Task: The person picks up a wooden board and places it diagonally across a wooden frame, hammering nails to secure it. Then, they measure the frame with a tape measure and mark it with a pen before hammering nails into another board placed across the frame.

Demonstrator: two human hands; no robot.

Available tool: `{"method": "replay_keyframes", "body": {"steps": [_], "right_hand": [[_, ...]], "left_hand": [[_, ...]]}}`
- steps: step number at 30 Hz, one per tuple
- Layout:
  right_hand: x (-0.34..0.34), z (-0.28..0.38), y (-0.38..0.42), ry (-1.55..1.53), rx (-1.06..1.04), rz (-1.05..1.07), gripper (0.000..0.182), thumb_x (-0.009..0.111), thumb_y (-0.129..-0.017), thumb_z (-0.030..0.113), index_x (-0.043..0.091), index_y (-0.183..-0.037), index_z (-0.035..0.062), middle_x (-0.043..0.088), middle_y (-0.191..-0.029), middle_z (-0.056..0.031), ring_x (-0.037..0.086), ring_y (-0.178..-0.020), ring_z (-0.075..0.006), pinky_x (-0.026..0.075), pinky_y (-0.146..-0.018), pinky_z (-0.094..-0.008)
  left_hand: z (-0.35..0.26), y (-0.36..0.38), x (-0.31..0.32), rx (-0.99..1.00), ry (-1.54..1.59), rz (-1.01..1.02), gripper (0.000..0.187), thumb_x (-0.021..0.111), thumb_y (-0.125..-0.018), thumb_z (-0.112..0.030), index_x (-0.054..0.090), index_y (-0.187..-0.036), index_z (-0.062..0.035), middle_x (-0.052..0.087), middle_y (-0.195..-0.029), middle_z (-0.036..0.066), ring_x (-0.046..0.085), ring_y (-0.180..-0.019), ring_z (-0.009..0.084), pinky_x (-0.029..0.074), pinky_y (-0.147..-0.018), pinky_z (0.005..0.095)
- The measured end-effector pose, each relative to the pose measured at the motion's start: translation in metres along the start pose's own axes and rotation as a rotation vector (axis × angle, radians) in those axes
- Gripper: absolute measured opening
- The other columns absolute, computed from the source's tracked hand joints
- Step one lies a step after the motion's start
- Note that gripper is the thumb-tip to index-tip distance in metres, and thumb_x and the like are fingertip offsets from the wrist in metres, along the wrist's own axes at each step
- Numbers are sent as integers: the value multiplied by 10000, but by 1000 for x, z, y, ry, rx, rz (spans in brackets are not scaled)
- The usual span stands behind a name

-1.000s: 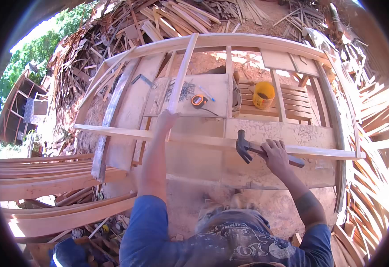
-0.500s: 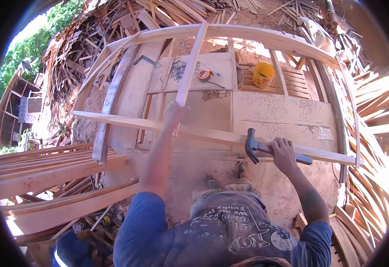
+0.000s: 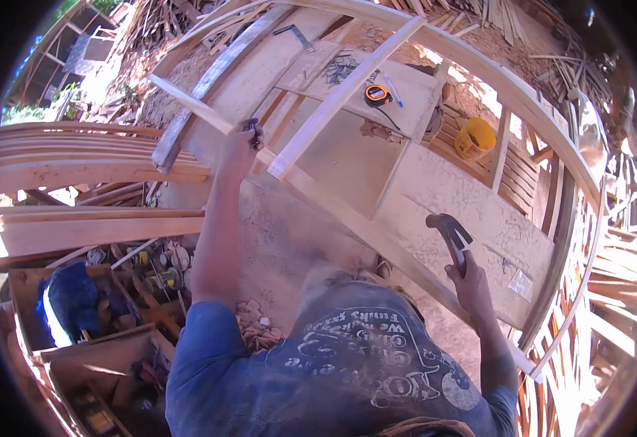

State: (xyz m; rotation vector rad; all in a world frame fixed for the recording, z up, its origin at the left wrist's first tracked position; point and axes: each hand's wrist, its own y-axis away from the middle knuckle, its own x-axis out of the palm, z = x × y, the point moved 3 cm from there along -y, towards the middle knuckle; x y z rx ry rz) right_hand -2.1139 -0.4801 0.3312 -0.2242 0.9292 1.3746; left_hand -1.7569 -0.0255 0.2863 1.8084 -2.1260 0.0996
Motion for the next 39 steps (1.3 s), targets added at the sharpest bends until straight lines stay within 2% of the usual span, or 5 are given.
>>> {"method": "replay_keyframes", "body": {"steps": [4,11,15,29,39], "right_hand": [[-34,-28,-31,-522,198,249,185,613,-936,171,526,-1038,44,481,-681,15,495,-502,-62,411,-462,-232],[-163,-19,-160,-784,-87,-168,275,632,-896,155,542,-1107,3,521,-697,1,528,-507,-95,429,-427,-266],[-217,-122,-290,-452,-74,-357,200,620,-900,213,564,-916,21,521,-620,-29,530,-481,-130,447,-435,-305],[-306,-264,-471,-53,162,-479,380,501,-882,315,538,-617,45,561,-520,-103,568,-417,-228,431,-404,-376],[-285,-259,-461,-237,97,-536,336,553,-897,277,506,-653,52,487,-482,-60,536,-403,-198,418,-398,-344]], "left_hand": [[14,90,28,24,345,-230,238,518,-951,6,525,-1189,7,608,-996,116,614,-877,209,542,-775,331],[71,172,34,55,655,-270,121,512,-1011,-69,571,-1097,-7,618,-1012,106,619,-906,206,557,-794,331],[65,193,33,69,708,-330,155,483,-1038,-137,570,-1073,-13,602,-987,84,594,-876,194,536,-770,321],[29,194,94,-30,65,-649,211,554,-1014,-255,587,-873,-100,449,-616,-45,397,-490,44,302,-419,212],[35,103,99,320,-841,-887,157,596,-959,-150,658,-944,-7,663,-725,59,617,-695,133,468,-656,293]]}}
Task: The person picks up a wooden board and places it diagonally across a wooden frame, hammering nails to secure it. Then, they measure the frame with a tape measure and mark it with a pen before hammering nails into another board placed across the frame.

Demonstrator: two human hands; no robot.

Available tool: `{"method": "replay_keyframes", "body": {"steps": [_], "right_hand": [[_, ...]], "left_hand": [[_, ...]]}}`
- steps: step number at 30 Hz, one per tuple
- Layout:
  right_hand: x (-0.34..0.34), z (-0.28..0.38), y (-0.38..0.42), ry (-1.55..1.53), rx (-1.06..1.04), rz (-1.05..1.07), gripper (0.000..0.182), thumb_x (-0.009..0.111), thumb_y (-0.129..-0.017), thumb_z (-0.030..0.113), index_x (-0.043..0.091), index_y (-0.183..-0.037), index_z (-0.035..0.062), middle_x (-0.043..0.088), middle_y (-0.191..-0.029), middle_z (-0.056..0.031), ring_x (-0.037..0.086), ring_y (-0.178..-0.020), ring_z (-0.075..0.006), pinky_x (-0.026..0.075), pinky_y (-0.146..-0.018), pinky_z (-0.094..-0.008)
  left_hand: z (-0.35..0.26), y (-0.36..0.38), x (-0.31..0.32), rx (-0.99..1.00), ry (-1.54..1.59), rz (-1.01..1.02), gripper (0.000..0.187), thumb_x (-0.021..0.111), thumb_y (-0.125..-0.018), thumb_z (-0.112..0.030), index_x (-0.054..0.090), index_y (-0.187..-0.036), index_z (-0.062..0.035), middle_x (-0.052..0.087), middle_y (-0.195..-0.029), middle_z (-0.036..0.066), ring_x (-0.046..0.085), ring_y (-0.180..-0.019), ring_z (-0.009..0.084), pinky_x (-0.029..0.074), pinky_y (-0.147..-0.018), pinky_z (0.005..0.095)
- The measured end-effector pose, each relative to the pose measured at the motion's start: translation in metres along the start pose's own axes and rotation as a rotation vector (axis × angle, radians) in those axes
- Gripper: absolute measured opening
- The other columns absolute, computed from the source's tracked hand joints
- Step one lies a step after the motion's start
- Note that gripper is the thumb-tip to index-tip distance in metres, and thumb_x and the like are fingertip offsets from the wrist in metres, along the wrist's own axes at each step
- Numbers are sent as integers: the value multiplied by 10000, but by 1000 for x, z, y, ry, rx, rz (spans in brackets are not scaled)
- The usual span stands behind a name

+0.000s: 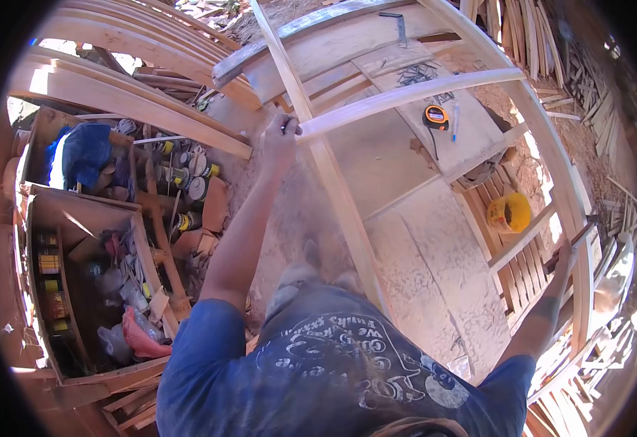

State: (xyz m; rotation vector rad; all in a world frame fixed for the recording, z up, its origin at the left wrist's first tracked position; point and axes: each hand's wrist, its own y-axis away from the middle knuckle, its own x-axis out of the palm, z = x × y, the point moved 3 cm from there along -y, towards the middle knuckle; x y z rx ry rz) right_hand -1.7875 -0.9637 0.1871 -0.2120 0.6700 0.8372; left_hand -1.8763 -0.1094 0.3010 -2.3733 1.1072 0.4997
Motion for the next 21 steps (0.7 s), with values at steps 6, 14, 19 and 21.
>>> {"method": "replay_keyframes", "body": {"steps": [6,14,19,21], "right_hand": [[5,-6,-4,-112,49,-4,299,549,-905,263,512,-697,51,485,-494,-53,522,-397,-188,412,-388,-334],[3,-17,-8,-176,65,19,260,546,-910,269,513,-779,47,476,-519,-45,490,-389,-175,394,-368,-329],[-6,-23,-14,-239,150,65,286,562,-908,298,516,-755,62,475,-527,-41,455,-385,-154,375,-364,-319],[-9,-18,-11,-189,138,75,304,563,-911,310,519,-743,61,475,-529,-40,449,-384,-152,371,-365,-321]], "left_hand": [[13,-10,30,185,-150,-29,151,650,-904,-115,688,-962,19,704,-817,159,698,-761,236,514,-690,348],[13,-13,33,280,-221,-20,162,656,-899,-139,719,-966,-6,703,-840,183,704,-761,285,522,-682,372],[15,-13,34,171,-174,0,180,658,-901,-158,733,-999,-27,690,-798,160,667,-728,248,505,-673,354],[25,-11,35,156,-137,-38,171,665,-912,-151,734,-1004,-25,675,-731,110,631,-652,162,484,-625,310]]}}
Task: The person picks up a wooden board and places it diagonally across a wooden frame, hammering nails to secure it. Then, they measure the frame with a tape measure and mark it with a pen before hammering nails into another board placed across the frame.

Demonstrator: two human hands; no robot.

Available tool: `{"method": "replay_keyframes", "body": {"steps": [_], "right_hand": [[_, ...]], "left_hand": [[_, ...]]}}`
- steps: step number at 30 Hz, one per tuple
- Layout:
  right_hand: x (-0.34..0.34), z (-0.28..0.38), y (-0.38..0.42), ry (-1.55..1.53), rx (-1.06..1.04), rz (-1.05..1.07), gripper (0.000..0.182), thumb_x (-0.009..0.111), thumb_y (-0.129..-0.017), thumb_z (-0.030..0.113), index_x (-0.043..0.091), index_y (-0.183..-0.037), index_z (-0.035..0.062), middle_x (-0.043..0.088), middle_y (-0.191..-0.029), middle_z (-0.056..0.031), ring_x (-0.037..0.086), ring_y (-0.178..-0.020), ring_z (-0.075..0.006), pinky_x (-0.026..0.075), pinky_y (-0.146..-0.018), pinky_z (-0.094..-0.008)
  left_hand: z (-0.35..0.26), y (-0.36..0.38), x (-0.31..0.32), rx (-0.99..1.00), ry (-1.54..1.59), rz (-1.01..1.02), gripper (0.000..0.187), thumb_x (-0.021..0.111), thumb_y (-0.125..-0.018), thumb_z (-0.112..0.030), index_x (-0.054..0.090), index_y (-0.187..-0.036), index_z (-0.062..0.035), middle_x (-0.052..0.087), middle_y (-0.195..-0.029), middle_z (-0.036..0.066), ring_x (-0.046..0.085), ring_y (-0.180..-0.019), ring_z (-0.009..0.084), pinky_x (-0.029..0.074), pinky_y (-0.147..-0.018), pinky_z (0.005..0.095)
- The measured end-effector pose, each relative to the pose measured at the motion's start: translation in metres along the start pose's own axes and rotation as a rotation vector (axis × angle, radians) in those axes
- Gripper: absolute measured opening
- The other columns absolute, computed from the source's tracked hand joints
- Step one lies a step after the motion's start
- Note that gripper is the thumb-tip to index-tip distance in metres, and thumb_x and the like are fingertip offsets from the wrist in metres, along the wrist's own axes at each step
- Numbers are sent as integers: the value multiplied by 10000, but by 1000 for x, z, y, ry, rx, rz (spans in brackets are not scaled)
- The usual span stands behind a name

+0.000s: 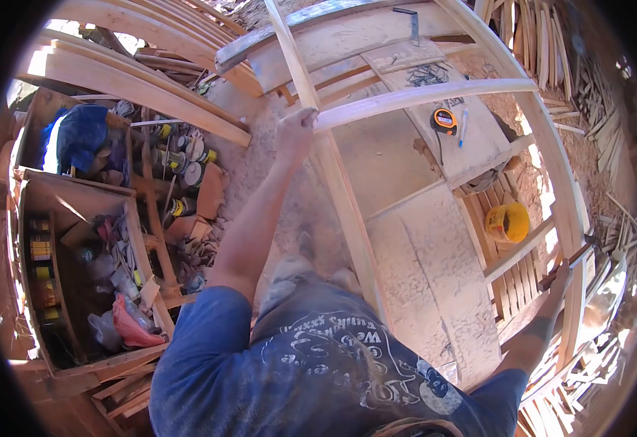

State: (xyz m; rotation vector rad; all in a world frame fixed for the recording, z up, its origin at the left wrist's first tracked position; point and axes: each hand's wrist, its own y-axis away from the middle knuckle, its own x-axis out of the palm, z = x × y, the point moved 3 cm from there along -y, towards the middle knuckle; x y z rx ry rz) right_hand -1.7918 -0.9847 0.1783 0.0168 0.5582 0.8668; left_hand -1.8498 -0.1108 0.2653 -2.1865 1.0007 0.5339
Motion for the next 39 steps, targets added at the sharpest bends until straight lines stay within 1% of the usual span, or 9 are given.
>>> {"method": "replay_keyframes", "body": {"steps": [5,8,11,12,15,17,25,33,39], "right_hand": [[-3,14,15,122,-145,-101,440,577,-918,384,511,-635,54,457,-486,-46,443,-357,-181,379,-377,-347],[18,62,60,81,-174,-281,375,568,-947,345,542,-755,24,497,-558,-39,513,-458,-159,411,-422,-329],[49,125,123,-87,-319,-209,287,586,-951,277,558,-836,15,531,-608,-47,537,-506,-147,423,-451,-307],[67,161,168,-135,-391,-159,197,596,-946,198,542,-903,14,535,-652,-40,525,-508,-123,416,-445,-276],[103,196,204,-194,-474,160,230,604,-944,253,543,-947,31,502,-652,-14,494,-509,-98,418,-466,-232],[136,218,255,-158,-358,358,191,597,-946,212,546,-976,31,491,-687,6,476,-501,-75,414,-459,-222],[263,239,423,109,-444,1054,211,567,-973,210,565,-1032,8,508,-659,-4,502,-523,-67,427,-465,-255],[302,307,504,278,-974,1005,296,518,-986,286,487,-1008,-7,613,-778,-276,584,-697,-498,460,-629,-517],[337,296,510,448,-1046,927,299,494,-986,284,490,-1028,-13,631,-795,-293,615,-798,-503,445,-681,-587]], "left_hand": [[2,10,-2,-85,126,-40,178,672,-924,-157,732,-1042,-38,618,-682,34,530,-652,52,443,-606,255],[3,8,-5,-84,134,-5,184,677,-920,-165,732,-1047,-43,667,-720,57,571,-659,81,464,-626,269],[-6,8,-9,-58,69,39,199,641,-902,-141,731,-1055,-49,715,-932,178,706,-857,290,528,-760,363],[-6,7,-8,-43,55,32,201,639,-902,-139,731,-1057,-50,715,-937,179,705,-860,291,529,-761,363],[-2,10,-3,-8,34,12,207,634,-904,-140,730,-1066,-54,712,-949,182,703,-861,296,528,-758,365],[5,9,-2,3,46,-23,212,635,-905,-148,730,-1071,-56,709,-955,184,701,-850,300,525,-747,371],[-2,12,-6,-55,47,0,240,642,-904,-173,720,-1102,-63,698,-940,196,682,-826,345,512,-723,399],[-5,13,-8,51,76,-11,206,606,-927,-146,713,-1080,-61,676,-952,221,668,-885,389,508,-752,448],[-12,11,-11,66,10,9,173,602,-918,-122,700,-1045,-58,669,-910,219,658,-865,403,504,-730,472]]}}
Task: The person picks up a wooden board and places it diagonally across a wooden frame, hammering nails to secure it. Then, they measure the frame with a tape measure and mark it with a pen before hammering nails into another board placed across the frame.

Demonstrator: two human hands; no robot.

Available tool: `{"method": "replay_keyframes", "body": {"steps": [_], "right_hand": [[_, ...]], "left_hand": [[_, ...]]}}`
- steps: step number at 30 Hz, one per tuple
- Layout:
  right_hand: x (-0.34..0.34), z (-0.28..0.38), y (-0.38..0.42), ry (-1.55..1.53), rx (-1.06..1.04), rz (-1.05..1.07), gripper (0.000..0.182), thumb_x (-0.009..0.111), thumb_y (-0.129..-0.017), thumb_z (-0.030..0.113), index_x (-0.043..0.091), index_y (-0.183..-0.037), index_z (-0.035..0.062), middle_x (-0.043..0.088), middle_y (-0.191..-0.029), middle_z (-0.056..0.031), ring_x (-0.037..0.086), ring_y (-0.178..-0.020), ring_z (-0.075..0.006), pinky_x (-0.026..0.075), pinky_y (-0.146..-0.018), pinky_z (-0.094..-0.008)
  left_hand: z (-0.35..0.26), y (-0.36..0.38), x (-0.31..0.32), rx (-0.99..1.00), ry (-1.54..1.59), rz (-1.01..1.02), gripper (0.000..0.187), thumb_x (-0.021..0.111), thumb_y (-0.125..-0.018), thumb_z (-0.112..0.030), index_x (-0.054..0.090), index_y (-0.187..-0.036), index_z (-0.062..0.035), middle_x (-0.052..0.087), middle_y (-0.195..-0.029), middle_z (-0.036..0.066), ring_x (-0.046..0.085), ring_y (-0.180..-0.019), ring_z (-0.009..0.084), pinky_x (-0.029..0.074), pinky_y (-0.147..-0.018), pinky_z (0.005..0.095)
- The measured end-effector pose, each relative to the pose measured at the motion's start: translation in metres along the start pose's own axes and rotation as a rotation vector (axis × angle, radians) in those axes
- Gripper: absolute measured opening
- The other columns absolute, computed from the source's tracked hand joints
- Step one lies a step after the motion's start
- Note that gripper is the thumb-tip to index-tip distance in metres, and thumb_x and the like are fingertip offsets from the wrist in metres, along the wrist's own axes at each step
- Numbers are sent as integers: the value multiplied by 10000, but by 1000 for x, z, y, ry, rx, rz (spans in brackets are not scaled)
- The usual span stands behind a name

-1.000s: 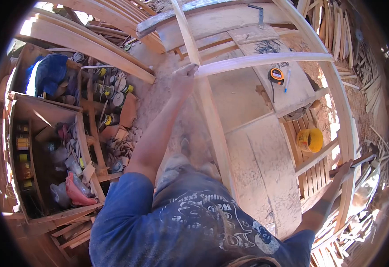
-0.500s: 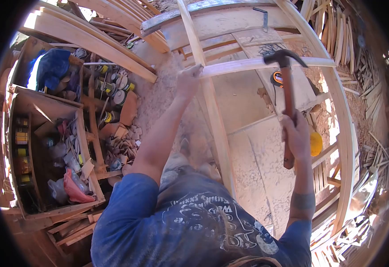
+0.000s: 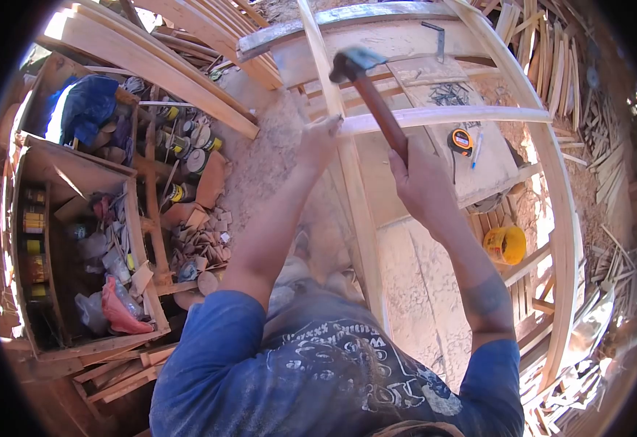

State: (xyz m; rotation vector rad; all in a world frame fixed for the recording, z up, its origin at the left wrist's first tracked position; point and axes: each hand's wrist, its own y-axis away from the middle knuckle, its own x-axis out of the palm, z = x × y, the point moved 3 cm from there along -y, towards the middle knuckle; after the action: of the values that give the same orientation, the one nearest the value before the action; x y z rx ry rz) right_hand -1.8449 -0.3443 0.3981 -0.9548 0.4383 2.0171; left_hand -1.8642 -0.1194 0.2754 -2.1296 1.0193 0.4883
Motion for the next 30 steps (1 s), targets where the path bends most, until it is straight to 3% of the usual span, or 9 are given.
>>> {"method": "replay_keyframes", "body": {"steps": [3,6,12,15,20,21,23,27,30], "right_hand": [[15,-25,-11,13,41,110,295,502,-983,288,492,-1028,-4,628,-791,-294,613,-789,-501,452,-684,-581],[-7,-13,-7,5,-110,-39,299,497,-981,288,485,-1035,-5,629,-790,-291,615,-788,-494,455,-691,-581],[-10,9,-1,-23,-16,-60,330,485,-981,295,473,-1067,-23,629,-809,-298,616,-790,-494,462,-700,-577],[26,-31,-14,32,57,137,323,510,-993,312,492,-995,-10,624,-848,-278,607,-839,-478,459,-695,-531],[-1,-37,5,-81,62,-30,345,498,-985,315,518,-1041,-25,631,-849,-284,603,-841,-495,475,-749,-528],[-7,-38,9,-93,63,-61,349,497,-980,311,523,-1049,-30,639,-879,-295,610,-866,-493,475,-773,-531],[-20,-43,24,-224,188,-13,345,511,-980,310,523,-1021,-32,629,-822,-256,629,-776,-429,493,-707,-487],[-16,-50,42,-412,345,60,318,529,-983,295,515,-952,-21,561,-692,-131,599,-567,-240,488,-521,-374],[2,-57,50,-627,389,120,256,532,-1002,271,472,-925,35,475,-648,-4,465,-444,-82,406,-389,-264]], "left_hand": [[-2,2,1,-11,-10,31,166,601,-912,-112,700,-1034,-59,667,-898,218,660,-848,399,509,-721,475],[1,1,3,31,-16,0,161,601,-909,-107,705,-1022,-59,668,-895,218,662,-833,396,514,-710,471],[-1,1,2,52,-65,7,182,619,-887,-90,711,-1038,-44,679,-891,202,669,-830,388,524,-712,457],[-1,4,2,44,-99,53,196,621,-884,-83,708,-1056,-47,685,-894,194,672,-837,383,527,-726,454],[3,-1,1,84,-98,70,211,587,-924,-149,694,-1089,-73,695,-940,189,680,-873,366,529,-750,453],[7,-4,-4,-62,-80,40,227,562,-938,-181,691,-1093,-76,695,-955,192,678,-887,369,528,-756,458],[17,-9,-14,-350,-49,-14,274,512,-966,-246,685,-1099,-81,694,-987,199,673,-914,375,525,-769,468],[26,-14,2,-310,-244,26,381,417,-999,-333,675,-1082,-65,687,-950,247,663,-918,417,497,-794,515],[29,-8,12,-233,-184,105,451,416,-999,-377,684,-1016,-14,680,-931,279,654,-926,446,480,-823,530]]}}
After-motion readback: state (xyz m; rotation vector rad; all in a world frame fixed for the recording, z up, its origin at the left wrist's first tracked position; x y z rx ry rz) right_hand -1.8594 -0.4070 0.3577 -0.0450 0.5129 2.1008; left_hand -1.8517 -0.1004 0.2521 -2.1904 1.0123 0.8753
